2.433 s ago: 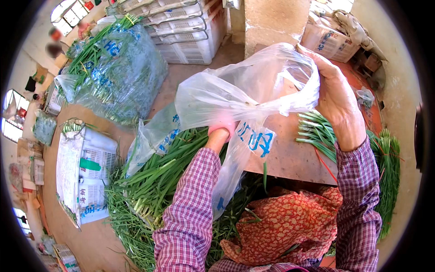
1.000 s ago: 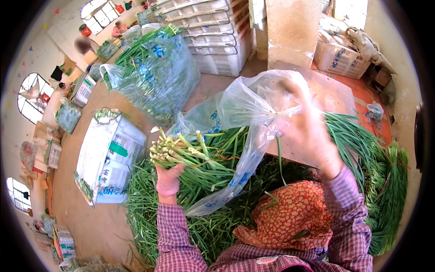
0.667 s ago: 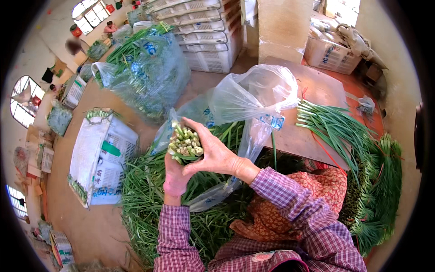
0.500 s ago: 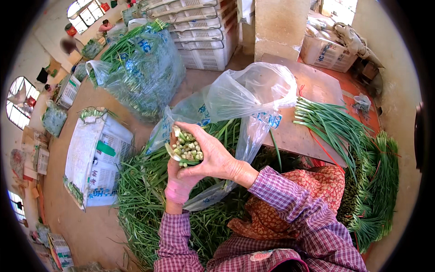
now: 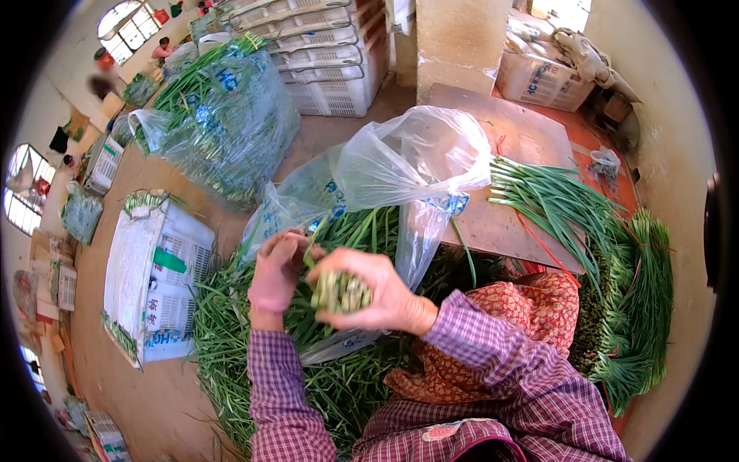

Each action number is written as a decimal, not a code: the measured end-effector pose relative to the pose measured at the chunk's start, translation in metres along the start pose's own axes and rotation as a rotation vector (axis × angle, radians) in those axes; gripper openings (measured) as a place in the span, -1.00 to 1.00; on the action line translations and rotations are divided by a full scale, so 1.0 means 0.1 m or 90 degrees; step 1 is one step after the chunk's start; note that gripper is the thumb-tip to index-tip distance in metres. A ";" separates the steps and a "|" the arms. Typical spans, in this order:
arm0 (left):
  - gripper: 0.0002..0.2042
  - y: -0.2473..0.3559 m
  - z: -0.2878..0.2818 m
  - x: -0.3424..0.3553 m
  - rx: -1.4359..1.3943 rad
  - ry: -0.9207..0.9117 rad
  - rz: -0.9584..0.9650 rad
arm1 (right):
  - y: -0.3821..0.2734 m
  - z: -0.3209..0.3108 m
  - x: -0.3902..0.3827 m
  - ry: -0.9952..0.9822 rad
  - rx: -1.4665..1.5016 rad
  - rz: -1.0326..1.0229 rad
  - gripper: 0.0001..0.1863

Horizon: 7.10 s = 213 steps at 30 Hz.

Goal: The person is bundling scallions by hand, securing them with red ties and placing the finished bundles into a plastic bag.

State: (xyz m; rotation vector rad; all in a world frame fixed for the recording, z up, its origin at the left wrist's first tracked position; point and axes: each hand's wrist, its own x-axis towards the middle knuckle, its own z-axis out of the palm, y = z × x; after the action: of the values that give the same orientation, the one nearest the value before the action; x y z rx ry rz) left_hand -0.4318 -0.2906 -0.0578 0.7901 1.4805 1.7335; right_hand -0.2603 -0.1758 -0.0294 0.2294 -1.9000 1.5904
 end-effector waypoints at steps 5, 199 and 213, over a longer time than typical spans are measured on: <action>-0.70 -0.10 0.29 0.64 0.464 -0.113 -0.082 | -0.17 0.08 -0.17 -0.060 -0.074 -0.111 -0.49; -0.44 0.27 0.18 -2.35 -0.030 0.006 -0.152 | -0.89 -0.86 -0.13 -0.136 -0.330 0.095 -0.62; -0.54 0.30 0.23 -2.30 -0.157 0.015 -0.229 | -0.88 -0.84 -0.21 -0.056 -0.416 0.013 -0.81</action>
State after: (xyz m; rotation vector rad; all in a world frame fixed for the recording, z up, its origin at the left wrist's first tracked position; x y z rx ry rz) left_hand -0.2884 -0.4712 -0.0247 0.3511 1.2982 1.6095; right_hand -0.1680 -0.1251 0.0361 -0.0048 -2.3776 0.9055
